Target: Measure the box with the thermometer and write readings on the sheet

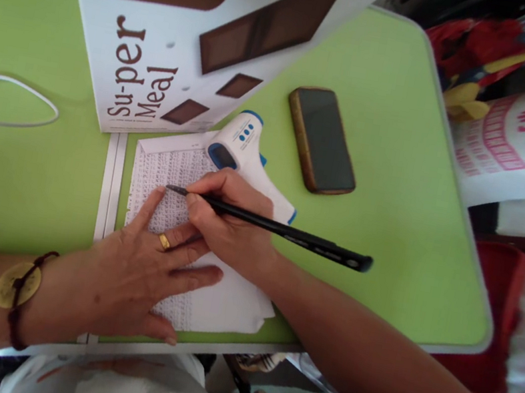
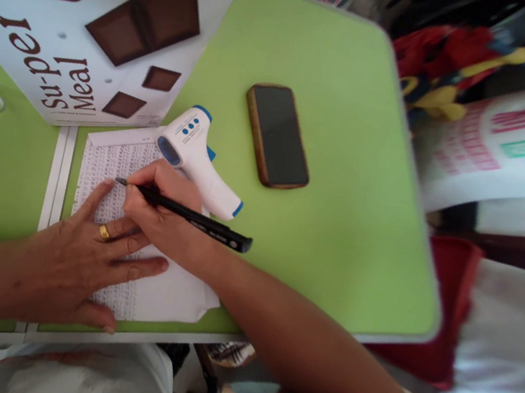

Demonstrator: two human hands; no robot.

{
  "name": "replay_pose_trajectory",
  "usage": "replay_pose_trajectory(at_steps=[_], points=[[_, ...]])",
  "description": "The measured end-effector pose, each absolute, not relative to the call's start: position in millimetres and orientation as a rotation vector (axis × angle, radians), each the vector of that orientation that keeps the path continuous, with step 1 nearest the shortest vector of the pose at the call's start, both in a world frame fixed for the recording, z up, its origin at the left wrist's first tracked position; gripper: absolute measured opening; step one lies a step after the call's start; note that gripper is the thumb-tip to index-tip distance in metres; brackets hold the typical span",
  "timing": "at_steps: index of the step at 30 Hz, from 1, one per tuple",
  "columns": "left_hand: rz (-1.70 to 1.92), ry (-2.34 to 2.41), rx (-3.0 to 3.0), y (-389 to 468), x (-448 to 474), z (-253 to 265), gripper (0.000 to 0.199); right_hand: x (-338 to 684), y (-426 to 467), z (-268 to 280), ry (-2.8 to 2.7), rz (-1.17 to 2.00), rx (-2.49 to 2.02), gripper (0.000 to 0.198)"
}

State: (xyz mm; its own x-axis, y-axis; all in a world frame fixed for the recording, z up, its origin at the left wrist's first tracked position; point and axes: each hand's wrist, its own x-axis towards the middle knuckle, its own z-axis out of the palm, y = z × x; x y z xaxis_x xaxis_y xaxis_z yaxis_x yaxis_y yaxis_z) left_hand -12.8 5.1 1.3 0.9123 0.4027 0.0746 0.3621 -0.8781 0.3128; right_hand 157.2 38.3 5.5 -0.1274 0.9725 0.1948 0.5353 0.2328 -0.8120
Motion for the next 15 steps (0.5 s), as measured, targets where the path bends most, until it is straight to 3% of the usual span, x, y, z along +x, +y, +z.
replay_pose_trajectory(at_steps=[15], points=[[0.198, 0.565, 2.787, 5.5, -13.2, 0.5, 0.083, 157.2, 38.6, 5.2, -1.757, 0.752, -1.343, 0.009]])
